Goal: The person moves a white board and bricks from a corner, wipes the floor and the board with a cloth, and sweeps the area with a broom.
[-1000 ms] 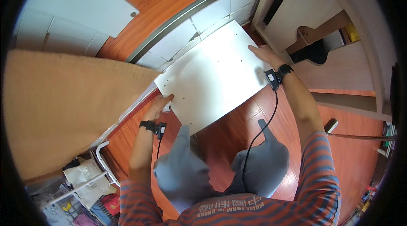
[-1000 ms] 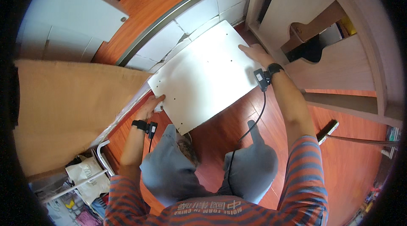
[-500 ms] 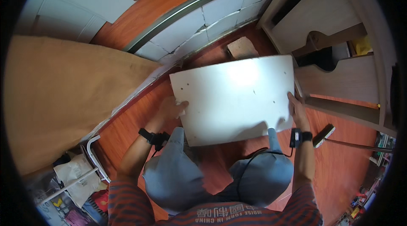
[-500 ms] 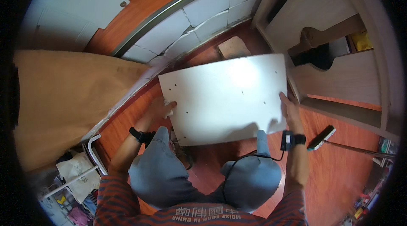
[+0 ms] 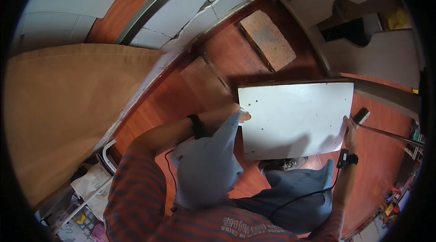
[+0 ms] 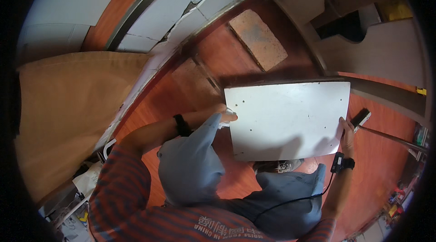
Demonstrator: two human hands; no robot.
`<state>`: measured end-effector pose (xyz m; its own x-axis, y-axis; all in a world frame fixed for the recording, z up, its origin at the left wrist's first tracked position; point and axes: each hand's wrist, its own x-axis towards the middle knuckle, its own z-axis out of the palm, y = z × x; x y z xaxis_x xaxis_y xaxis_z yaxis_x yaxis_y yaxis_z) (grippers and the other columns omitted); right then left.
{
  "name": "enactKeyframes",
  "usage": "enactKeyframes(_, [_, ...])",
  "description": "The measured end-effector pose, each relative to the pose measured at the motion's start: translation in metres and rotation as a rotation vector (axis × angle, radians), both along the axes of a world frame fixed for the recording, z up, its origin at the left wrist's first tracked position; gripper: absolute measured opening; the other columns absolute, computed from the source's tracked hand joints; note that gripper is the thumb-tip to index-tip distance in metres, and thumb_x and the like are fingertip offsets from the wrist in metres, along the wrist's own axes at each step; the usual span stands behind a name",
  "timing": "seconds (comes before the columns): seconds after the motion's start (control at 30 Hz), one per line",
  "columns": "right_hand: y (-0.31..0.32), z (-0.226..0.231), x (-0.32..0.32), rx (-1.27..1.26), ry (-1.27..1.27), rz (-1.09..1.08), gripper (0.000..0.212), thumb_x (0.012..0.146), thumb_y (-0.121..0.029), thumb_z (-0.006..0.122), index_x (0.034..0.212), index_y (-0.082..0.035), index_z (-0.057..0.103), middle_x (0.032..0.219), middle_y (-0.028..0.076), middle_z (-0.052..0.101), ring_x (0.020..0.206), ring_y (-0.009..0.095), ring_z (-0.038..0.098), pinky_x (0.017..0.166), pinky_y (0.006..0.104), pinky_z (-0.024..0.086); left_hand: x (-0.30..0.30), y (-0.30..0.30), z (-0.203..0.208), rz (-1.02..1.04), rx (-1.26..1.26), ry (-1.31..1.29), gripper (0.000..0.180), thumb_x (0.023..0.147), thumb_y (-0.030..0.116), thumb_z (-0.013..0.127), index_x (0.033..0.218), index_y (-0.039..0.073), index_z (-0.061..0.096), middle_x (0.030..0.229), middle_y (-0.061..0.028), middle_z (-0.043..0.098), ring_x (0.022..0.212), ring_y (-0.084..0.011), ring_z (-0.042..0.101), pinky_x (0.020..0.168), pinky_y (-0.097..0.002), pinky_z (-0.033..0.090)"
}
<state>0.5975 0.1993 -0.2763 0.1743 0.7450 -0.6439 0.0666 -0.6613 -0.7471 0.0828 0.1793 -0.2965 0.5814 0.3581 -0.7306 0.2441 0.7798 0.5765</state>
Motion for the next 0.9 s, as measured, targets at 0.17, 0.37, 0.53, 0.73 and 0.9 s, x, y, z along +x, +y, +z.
enactKeyframes(0.17, [0.008,-0.031,0.001,-0.070,-0.035,0.079,0.025,0.088,-0.014,0.054,0.108,0.002,0.055,0.096,0.009,0.060,0.088,0.019,0.055,0.081,0.0309,0.043,-0.003,-0.037,-0.051,0.064,-0.031,-0.133,0.027,0.092,0.025,0.051,0.080,0.002,0.057,0.074,0.0021,0.051,0.068,-0.0083,0.045,0.061,-0.0274,0.038])
enactKeyframes(0.37, [0.009,-0.028,-0.007,0.037,-0.235,0.293,0.026,0.094,-0.018,0.050,0.106,0.004,0.055,0.104,0.011,0.061,0.091,0.020,0.058,0.088,0.0303,0.044,0.008,-0.052,-0.073,-0.069,0.131,-0.254,0.027,0.094,0.025,0.051,0.075,0.006,0.054,0.070,0.0054,0.046,0.066,-0.0076,0.041,0.060,-0.0282,0.037])
enactKeyframes(0.53, [0.005,-0.048,-0.010,-0.185,-0.160,0.214,0.041,0.086,-0.040,0.055,0.096,-0.001,0.062,0.082,0.000,0.057,0.074,0.013,0.051,0.069,0.0253,0.041,-0.003,-0.078,-0.107,-0.072,0.051,-0.464,0.024,0.094,0.026,0.052,0.083,0.005,0.056,0.078,0.0037,0.051,0.071,-0.0099,0.045,0.065,-0.0285,0.040])
enactKeyframes(0.73, [-0.017,-0.092,0.011,-0.392,-0.270,0.069,0.032,0.080,-0.036,0.065,0.086,-0.005,0.065,0.073,-0.003,0.053,0.067,0.012,0.048,0.060,0.0269,0.037,0.006,-0.085,-0.079,-0.107,0.499,-0.626,0.017,0.091,0.015,0.051,0.093,0.001,0.059,0.091,-0.0073,0.062,0.078,-0.0148,0.055,0.071,-0.0279,0.044])
enactKeyframes(0.9, [-0.023,-0.143,0.044,-0.251,-0.412,0.059,0.031,0.081,-0.036,0.065,0.086,-0.006,0.066,0.070,-0.004,0.053,0.062,0.011,0.047,0.058,0.0290,0.038,0.005,-0.079,-0.078,-0.097,-0.168,-0.423,0.015,0.089,0.015,0.054,0.090,0.001,0.059,0.090,-0.0078,0.062,0.078,-0.0157,0.056,0.072,-0.0284,0.046])
